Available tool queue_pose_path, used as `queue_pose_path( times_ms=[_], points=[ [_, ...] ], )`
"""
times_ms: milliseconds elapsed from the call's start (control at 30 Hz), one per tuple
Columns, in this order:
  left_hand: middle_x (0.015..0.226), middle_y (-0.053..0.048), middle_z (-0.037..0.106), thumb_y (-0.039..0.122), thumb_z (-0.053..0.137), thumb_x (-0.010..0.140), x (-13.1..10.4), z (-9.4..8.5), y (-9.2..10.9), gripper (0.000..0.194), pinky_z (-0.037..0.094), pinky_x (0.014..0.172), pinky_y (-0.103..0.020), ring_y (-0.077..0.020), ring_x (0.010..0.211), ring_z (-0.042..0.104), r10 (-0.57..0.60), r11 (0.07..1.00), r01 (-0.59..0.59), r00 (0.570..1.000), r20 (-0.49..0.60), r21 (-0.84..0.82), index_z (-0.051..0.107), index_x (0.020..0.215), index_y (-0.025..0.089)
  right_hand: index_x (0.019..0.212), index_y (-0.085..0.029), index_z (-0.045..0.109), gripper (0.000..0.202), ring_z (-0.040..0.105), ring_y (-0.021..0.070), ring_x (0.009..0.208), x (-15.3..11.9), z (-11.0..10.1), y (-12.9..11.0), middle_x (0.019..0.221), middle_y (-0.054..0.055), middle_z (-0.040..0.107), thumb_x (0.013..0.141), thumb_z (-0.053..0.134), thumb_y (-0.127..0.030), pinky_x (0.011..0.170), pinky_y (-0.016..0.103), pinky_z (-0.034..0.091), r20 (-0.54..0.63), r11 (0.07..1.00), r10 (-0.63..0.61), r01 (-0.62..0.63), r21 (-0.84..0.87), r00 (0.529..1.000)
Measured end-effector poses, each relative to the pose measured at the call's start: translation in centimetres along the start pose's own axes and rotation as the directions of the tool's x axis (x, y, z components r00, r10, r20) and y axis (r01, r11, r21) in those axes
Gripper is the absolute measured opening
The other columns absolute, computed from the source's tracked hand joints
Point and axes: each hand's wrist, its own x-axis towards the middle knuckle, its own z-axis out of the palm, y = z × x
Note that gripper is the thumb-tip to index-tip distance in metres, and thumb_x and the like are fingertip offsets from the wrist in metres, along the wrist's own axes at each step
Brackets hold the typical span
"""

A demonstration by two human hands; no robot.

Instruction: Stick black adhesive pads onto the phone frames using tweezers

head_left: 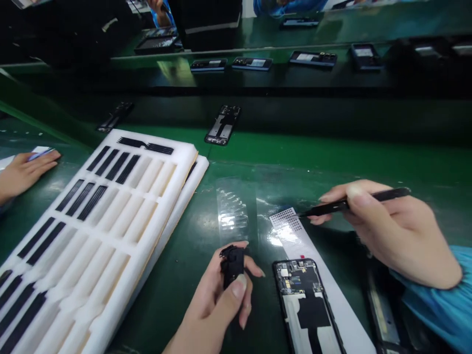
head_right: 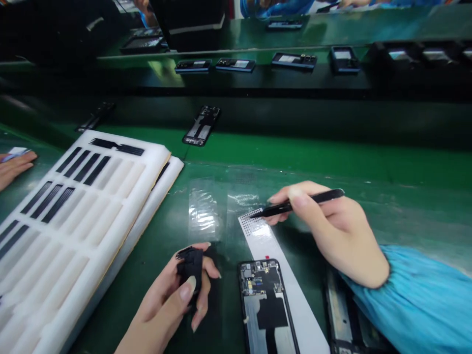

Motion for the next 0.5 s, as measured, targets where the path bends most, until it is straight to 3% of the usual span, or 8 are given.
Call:
queue_pose_path(
  times_ms=[67,100,133,200,267,333,400,500],
  points=[
    [0.094,-0.002,0.061,0.036,0.053,0.099,0.1,0.3,-0.1,0.032,0.042,0.058,-0.023,-0.0110,0.064,0.050,0.083,0.960,-0.059,0.994,-0.077,0.274,0.053,0.130,0.030,0.076,-0.028,0.080,0.043,0.073,0.0225,0.083,-0.3,-1.0,1.2,0.091,0.006,0.075,0.101,0.049,-0.044,0.077,0.036,0.062,0.016,0.998,-0.013,0.014,-0.069,1.000],
    [0.092,-0.002,0.062,0.032,0.051,0.099,0.3,0.5,-0.2,0.029,0.044,0.062,-0.024,-0.0134,0.069,0.053,0.137,0.897,-0.095,0.988,-0.067,0.432,0.055,0.128,0.030,0.074,-0.029,0.080,0.042,0.073,0.0221,0.083,-0.5,-1.2,1.8,0.090,0.006,0.076,0.100,0.050,-0.043,0.076,0.035,0.063,0.042,0.995,-0.035,0.039,-0.091,0.998],
    [0.095,-0.004,0.064,0.027,0.049,0.099,0.5,0.6,-0.2,0.030,0.046,0.066,-0.026,-0.0167,0.076,0.057,0.198,0.792,-0.154,0.980,-0.010,0.591,0.056,0.128,0.030,0.074,-0.030,0.080,0.041,0.074,0.0216,0.083,-0.8,-1.3,2.3,0.090,0.005,0.077,0.100,0.051,-0.042,0.076,0.033,0.063,0.078,0.992,-0.061,0.070,-0.109,0.995],
    [0.113,-0.009,0.067,0.013,0.045,0.094,1.2,1.0,-0.4,0.047,0.049,0.078,-0.034,-0.0253,0.095,0.061,0.289,0.453,-0.319,0.936,0.201,0.833,0.054,0.136,0.029,0.079,-0.029,0.080,0.038,0.075,0.0203,0.085,-1.3,-1.0,3.1,0.091,0.003,0.078,0.100,0.051,-0.039,0.075,0.030,0.064,0.137,0.988,-0.101,0.115,-0.103,0.985],
    [0.136,-0.013,0.059,0.004,0.043,0.085,2.1,1.4,-0.6,0.065,0.051,0.082,-0.042,-0.0310,0.102,0.059,0.262,0.090,-0.413,0.888,0.378,0.906,0.047,0.146,0.026,0.088,-0.027,0.079,0.031,0.076,0.0194,0.086,-1.6,-0.6,3.6,0.093,0.004,0.079,0.100,0.051,-0.035,0.077,0.028,0.063,0.182,0.988,-0.125,0.140,-0.071,0.975],
    [0.151,-0.012,0.049,0.000,0.040,0.081,2.8,1.8,-0.8,0.071,0.051,0.077,-0.043,-0.0313,0.097,0.058,0.199,-0.143,-0.413,0.878,0.435,0.900,0.045,0.148,0.023,0.098,-0.025,0.076,0.025,0.076,0.0193,0.088,-1.6,-0.3,3.8,0.095,0.004,0.079,0.100,0.052,-0.030,0.080,0.027,0.063,0.215,0.986,-0.153,0.165,-0.038,0.965],
    [0.157,-0.010,0.041,-0.003,0.037,0.078,3.4,2.1,-1.0,0.076,0.051,0.071,-0.042,-0.0293,0.091,0.056,0.159,-0.253,-0.396,0.883,0.442,0.883,0.043,0.149,0.021,0.103,-0.024,0.074,0.022,0.076,0.0188,0.090,-1.5,-0.1,3.8,0.098,0.004,0.079,0.099,0.053,-0.026,0.082,0.027,0.062,0.240,0.981,-0.185,0.195,-0.017,0.953],
    [0.160,-0.007,0.034,-0.004,0.037,0.071,3.7,2.2,-1.2,0.086,0.051,0.070,-0.043,-0.0295,0.089,0.054,0.112,-0.332,-0.396,0.884,0.453,0.856,0.033,0.154,0.017,0.104,-0.023,0.073,0.021,0.076,0.0171,0.091,-1.4,0.0,3.8,0.099,0.003,0.079,0.098,0.053,-0.021,0.083,0.025,0.061,0.248,0.974,-0.217,0.225,-0.008,0.944]
  ],
)
